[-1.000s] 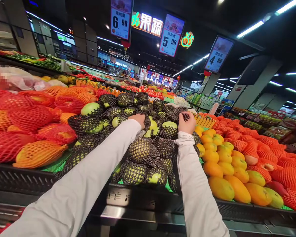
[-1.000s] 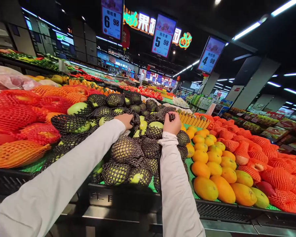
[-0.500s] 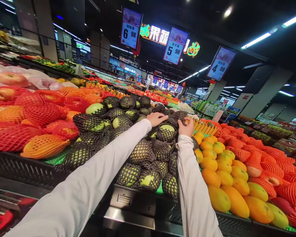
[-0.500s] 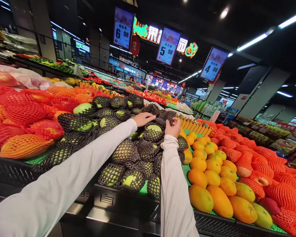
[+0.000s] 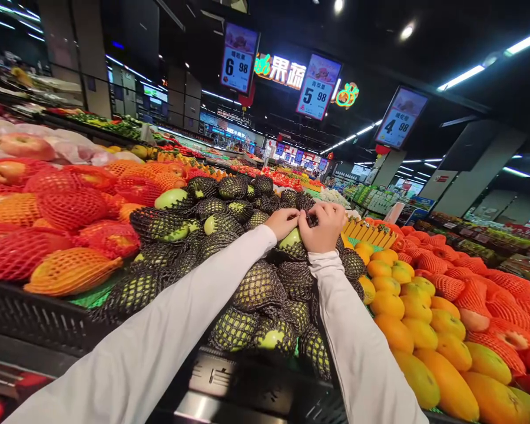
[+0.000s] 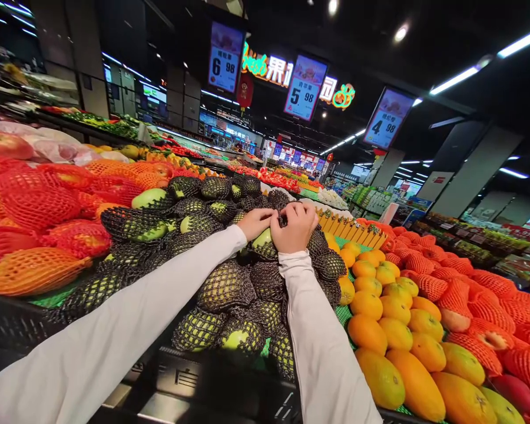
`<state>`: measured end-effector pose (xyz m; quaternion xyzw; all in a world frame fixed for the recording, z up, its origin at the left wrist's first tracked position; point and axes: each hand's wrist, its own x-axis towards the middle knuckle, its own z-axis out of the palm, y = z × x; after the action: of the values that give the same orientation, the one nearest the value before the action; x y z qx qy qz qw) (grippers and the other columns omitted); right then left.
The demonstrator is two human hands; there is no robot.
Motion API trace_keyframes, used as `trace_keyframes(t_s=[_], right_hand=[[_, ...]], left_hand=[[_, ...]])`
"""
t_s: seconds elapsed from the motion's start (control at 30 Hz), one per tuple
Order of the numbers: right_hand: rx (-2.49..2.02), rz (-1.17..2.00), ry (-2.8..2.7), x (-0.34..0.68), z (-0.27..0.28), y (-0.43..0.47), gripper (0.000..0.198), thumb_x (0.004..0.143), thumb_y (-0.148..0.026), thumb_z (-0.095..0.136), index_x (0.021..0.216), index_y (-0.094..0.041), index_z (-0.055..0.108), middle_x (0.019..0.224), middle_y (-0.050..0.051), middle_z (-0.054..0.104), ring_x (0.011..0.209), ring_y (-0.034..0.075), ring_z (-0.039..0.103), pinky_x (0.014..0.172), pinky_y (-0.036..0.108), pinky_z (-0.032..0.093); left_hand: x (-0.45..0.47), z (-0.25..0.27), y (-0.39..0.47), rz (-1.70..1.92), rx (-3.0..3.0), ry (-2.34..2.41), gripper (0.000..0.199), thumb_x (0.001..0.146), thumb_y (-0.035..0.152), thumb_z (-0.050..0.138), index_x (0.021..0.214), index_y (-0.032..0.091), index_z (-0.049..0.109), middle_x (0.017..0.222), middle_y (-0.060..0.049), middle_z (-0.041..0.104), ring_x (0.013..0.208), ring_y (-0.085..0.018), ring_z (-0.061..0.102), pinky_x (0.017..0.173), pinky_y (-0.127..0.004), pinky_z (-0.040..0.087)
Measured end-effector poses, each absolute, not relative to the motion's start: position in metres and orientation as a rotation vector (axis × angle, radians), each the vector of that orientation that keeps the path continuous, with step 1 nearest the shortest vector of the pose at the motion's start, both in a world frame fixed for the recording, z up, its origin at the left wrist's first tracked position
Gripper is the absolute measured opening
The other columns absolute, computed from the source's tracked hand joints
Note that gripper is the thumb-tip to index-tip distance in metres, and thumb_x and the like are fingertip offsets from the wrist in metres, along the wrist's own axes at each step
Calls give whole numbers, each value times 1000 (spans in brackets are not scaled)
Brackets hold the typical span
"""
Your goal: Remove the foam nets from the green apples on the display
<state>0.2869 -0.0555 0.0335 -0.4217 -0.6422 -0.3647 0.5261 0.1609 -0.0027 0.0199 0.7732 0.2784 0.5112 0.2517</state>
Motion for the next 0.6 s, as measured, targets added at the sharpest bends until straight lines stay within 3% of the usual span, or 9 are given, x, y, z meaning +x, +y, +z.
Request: trace_keyframes(t_s=[0.1, 0.3, 0.43, 0.6], right_hand=[[-1043, -827, -1629, 284, 32, -56, 18, 84, -32, 59, 71, -20, 60, 85, 5, 67, 102, 27, 47, 92, 41, 33], [-971, -793, -1757, 274, 36, -55, 22, 86, -32, 55, 73, -20, 70, 92, 4, 71, 102, 27, 48, 90, 42, 34], [-873, -645, -1948, 278, 41, -51, 25, 84, -35, 54, 82, -19, 73, 96, 5, 70, 94, 23, 55, 87, 37, 39], [-1189, -269, -1796, 282, 38, -47, 44, 82, -49, 44, 62, -16, 65, 67, 4, 60, 65, 17, 52, 64, 30, 35]], left_hand=[[159, 18, -5, 1434, 2033, 763, 20, 81, 33, 48, 70, 19, 56, 73, 0, 60, 77, -17, 53, 79, -28, 44], [159, 21, -8, 1535, 1788, 709, 36, 92, 44, 40, 72, 18, 55, 72, -1, 58, 74, -16, 53, 76, -28, 44], [160, 21, -5, 1626, 1737, 885, 31, 93, 35, 45, 67, 19, 51, 69, -1, 56, 72, -16, 52, 73, -28, 45], [159, 21, -6, 1663, 1585, 1072, 22, 90, 23, 53, 68, 20, 48, 70, 0, 59, 70, -15, 55, 76, -29, 46]])
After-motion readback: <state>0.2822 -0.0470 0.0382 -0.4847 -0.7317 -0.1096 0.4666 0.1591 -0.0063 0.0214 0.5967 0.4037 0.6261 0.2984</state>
